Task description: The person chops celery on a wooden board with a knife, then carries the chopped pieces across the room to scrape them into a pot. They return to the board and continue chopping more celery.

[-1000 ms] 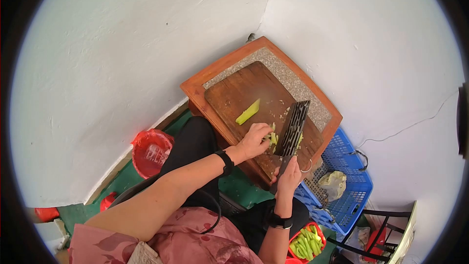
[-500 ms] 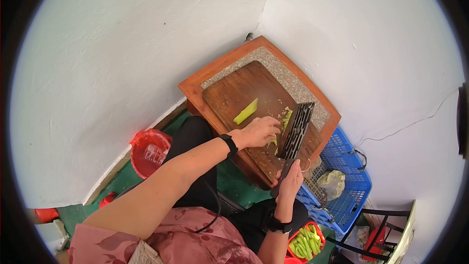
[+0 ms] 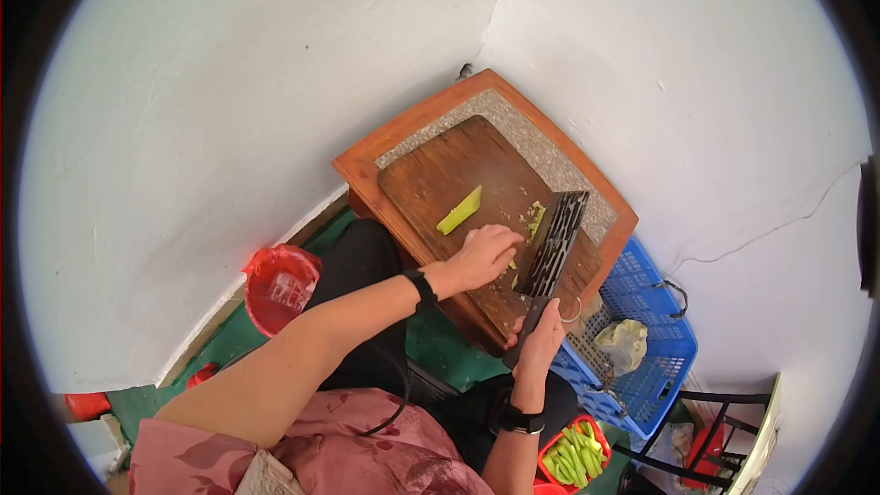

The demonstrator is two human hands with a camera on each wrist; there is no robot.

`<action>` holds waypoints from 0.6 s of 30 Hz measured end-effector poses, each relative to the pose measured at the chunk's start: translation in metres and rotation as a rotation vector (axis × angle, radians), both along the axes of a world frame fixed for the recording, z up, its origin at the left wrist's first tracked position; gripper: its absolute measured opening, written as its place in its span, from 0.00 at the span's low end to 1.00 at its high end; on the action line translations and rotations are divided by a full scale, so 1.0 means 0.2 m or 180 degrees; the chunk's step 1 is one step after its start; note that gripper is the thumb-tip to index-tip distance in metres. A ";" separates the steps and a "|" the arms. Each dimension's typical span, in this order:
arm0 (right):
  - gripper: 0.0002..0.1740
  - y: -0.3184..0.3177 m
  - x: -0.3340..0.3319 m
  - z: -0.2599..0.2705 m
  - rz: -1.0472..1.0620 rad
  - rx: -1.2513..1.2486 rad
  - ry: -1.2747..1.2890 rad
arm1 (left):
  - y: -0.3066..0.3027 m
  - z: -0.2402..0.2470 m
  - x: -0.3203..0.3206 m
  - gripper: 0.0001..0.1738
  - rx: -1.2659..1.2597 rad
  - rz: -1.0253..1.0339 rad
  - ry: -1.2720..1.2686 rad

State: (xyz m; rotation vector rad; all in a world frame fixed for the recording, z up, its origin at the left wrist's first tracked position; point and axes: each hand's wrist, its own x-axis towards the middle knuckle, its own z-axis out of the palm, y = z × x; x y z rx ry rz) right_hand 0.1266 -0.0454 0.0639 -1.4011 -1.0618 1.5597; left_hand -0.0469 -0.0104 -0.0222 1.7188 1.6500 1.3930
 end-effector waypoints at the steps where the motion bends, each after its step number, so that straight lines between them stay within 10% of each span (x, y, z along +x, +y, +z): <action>1: 0.24 0.01 0.00 0.01 0.0007 -0.0088 0.0114 | 0.00 -0.01 0.04 0.15 -0.0227 0.0029 -0.1088; 5: 0.26 0.02 -0.01 0.08 -0.0063 -0.0507 0.0754 | 0.01 0.02 0.06 0.22 -0.1501 -0.0182 -0.4588; 8: 0.27 0.04 0.00 0.07 0.0005 -0.0789 0.1218 | -0.01 0.09 0.00 0.24 -0.1759 -0.1607 -0.5716; 18: 0.25 0.06 0.06 -0.01 0.0037 -0.1114 0.1660 | 0.03 0.03 0.03 0.28 -0.1752 -0.1659 -0.5923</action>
